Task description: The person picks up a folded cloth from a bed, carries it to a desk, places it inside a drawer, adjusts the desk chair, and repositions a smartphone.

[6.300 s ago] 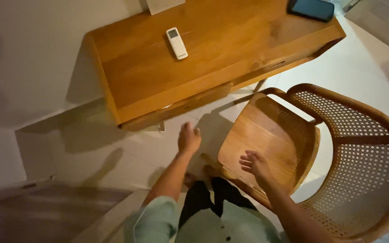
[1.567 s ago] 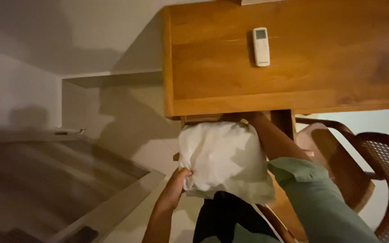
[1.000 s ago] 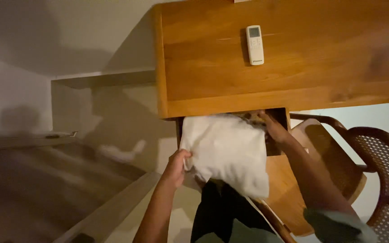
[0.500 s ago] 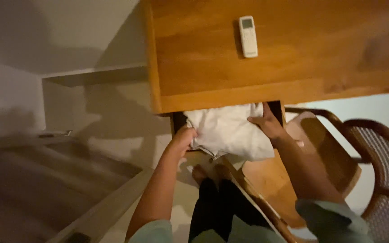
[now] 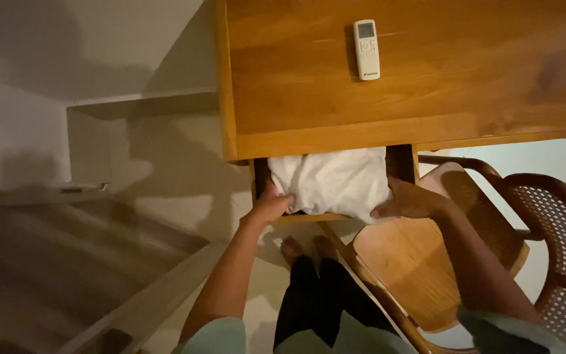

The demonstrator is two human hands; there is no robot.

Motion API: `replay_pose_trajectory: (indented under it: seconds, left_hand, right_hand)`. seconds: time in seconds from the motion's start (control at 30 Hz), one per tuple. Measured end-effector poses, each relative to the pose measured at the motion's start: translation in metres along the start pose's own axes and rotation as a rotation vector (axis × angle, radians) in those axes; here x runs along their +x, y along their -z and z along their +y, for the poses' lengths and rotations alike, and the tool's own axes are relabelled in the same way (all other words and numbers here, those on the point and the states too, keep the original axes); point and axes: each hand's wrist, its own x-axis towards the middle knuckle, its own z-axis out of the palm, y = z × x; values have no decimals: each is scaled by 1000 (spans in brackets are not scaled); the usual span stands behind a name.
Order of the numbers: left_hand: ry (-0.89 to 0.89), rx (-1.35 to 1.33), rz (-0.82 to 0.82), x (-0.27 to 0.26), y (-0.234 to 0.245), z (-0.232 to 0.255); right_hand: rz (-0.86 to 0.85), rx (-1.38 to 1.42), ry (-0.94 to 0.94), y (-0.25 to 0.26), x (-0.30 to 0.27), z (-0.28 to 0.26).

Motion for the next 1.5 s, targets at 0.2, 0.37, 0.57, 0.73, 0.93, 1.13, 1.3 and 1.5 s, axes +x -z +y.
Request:
replay_pose_trajectory:
  seconds: [0.2, 0.37, 0.57, 0.73, 0.93, 1.13, 1.3, 1.5]
  left_hand:
    - [-20, -35, 39, -27, -7, 38]
    - [-112, 212, 321, 10, -25, -7]
    - [-789, 636, 711, -3, -43, 3]
    - [-1018, 853, 411, 34, -47, 13]
    - [-654, 840, 408, 49, -45, 22]
    - [-271, 692, 175, 58, -24, 51]
    - [-117, 458, -31, 24, -7, 101]
    - [-281, 435, 113, 52, -15, 66]
  right_hand:
    - [265, -337, 152, 22, 58, 41]
    - [30, -810, -28, -5, 129, 194]
    - [383, -850, 180, -17, 70, 75]
    - [724, -1055, 813, -57, 120, 39]
    - [875, -848, 535, -61, 128, 51]
    - [1053, -741, 656, -48, 155, 75]
    - [714, -650, 293, -35, 132, 32]
    - [1023, -800, 561, -37, 112, -5]
